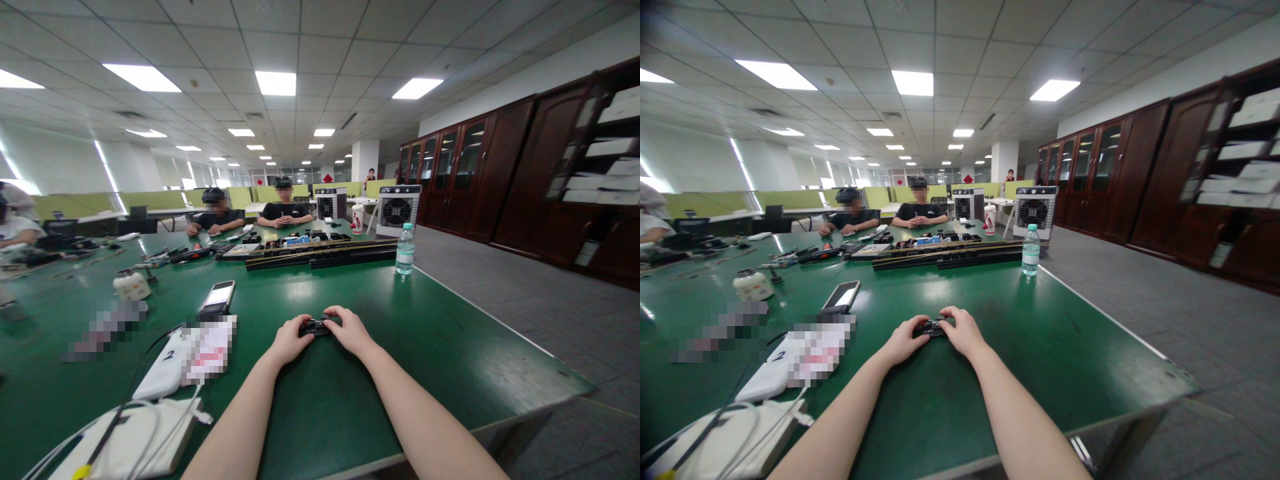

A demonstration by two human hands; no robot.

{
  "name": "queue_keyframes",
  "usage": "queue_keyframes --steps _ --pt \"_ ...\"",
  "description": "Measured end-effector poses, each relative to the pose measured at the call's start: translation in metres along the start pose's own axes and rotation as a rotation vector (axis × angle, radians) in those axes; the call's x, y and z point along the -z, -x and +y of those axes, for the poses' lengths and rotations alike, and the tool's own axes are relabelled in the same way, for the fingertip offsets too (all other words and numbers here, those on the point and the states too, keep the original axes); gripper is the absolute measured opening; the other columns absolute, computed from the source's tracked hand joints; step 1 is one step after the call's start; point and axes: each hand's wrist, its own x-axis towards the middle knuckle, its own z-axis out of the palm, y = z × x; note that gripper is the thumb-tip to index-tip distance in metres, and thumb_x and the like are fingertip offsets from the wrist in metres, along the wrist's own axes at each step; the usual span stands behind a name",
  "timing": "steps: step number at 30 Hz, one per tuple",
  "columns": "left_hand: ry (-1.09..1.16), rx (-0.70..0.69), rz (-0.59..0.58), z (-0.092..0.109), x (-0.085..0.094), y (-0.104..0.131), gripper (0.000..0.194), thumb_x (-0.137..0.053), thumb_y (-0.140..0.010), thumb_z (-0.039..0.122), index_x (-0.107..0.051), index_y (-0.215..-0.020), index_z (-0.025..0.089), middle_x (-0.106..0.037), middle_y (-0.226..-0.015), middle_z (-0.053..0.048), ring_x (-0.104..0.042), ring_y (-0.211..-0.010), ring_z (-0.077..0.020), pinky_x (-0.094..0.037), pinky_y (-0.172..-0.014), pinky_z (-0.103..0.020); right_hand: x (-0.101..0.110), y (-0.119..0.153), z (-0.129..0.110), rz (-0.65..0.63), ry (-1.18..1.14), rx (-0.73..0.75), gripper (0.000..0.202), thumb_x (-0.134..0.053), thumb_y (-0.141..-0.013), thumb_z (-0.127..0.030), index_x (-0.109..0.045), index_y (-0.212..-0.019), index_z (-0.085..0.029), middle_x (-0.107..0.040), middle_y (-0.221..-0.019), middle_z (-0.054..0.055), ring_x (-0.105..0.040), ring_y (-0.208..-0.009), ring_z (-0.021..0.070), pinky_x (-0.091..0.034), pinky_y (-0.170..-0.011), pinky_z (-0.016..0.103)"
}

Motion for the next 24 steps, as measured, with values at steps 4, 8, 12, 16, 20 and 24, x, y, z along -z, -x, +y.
queue_keyframes --steps 4,8,12,16,20,24 --pt "-0.003 0.006 -0.002 0.0002 -0.0002 -0.0002 0.044 -0.063 -0.077 0.021 -0.056 -0.120 0.022 -0.067 -0.116 -0.006 -0.060 -0.111 -0.0234 -0.045 -0.097 -0.034 -0.0009 -0.0012 0.0025 0.042 -0.027 -0.009 0.021 -0.059 -0.079 -0.023 -0.065 -0.099 -0.022 -0.070 -0.099 0.005 -0.063 -0.097 0.0194 -0.047 -0.093 0.037" --pt "0.003 0.009 -0.001 0.0018 0.0009 0.0004 0.044 -0.063 -0.077 0.022 -0.057 -0.120 0.022 -0.067 -0.116 -0.006 -0.060 -0.110 -0.0238 -0.046 -0.096 -0.035 -0.0012 -0.0022 0.0041 0.069 -0.055 -0.011 0.022 -0.058 -0.079 -0.025 -0.064 -0.099 -0.021 -0.070 -0.099 0.005 -0.063 -0.096 0.0192 -0.047 -0.091 0.037" --pt "0.000 0.013 -0.001 0.0024 0.0013 0.0007 0.044 -0.063 -0.077 0.022 -0.057 -0.120 0.022 -0.067 -0.116 -0.006 -0.060 -0.111 -0.0238 -0.045 -0.097 -0.034 -0.0012 -0.0027 0.0048 0.093 -0.085 -0.029 0.023 -0.058 -0.079 -0.027 -0.063 -0.101 -0.022 -0.070 -0.099 0.005 -0.064 -0.096 0.0193 -0.048 -0.090 0.038" --pt "0.006 0.011 0.000 0.0025 0.0010 0.0006 0.044 -0.063 -0.077 0.022 -0.056 -0.121 0.022 -0.067 -0.117 -0.006 -0.060 -0.111 -0.0237 -0.045 -0.097 -0.034 -0.0013 -0.0027 0.0053 0.116 -0.104 -0.040 0.025 -0.057 -0.080 -0.027 -0.061 -0.104 -0.021 -0.070 -0.101 0.006 -0.064 -0.096 0.0193 -0.048 -0.090 0.038" --pt "-0.001 0.018 -0.003 0.0038 0.0017 0.0009 0.044 -0.063 -0.077 0.021 -0.056 -0.121 0.022 -0.067 -0.117 -0.006 -0.060 -0.111 -0.0235 -0.045 -0.097 -0.034 -0.0019 -0.0030 0.0068 0.141 -0.123 -0.054 0.027 -0.057 -0.080 -0.027 -0.061 -0.106 -0.021 -0.071 -0.102 0.007 -0.065 -0.096 0.0193 -0.049 -0.090 0.038" --pt "-0.012 0.017 -0.003 0.0049 0.0026 0.0015 0.044 -0.064 -0.077 0.021 -0.057 -0.121 0.022 -0.067 -0.116 -0.005 -0.059 -0.111 -0.0237 -0.045 -0.097 -0.034 -0.0032 -0.0037 0.0087 0.189 -0.155 -0.062 0.027 -0.058 -0.078 -0.028 -0.062 -0.103 -0.021 -0.071 -0.100 0.007 -0.066 -0.093 0.0199 -0.050 -0.088 0.039"
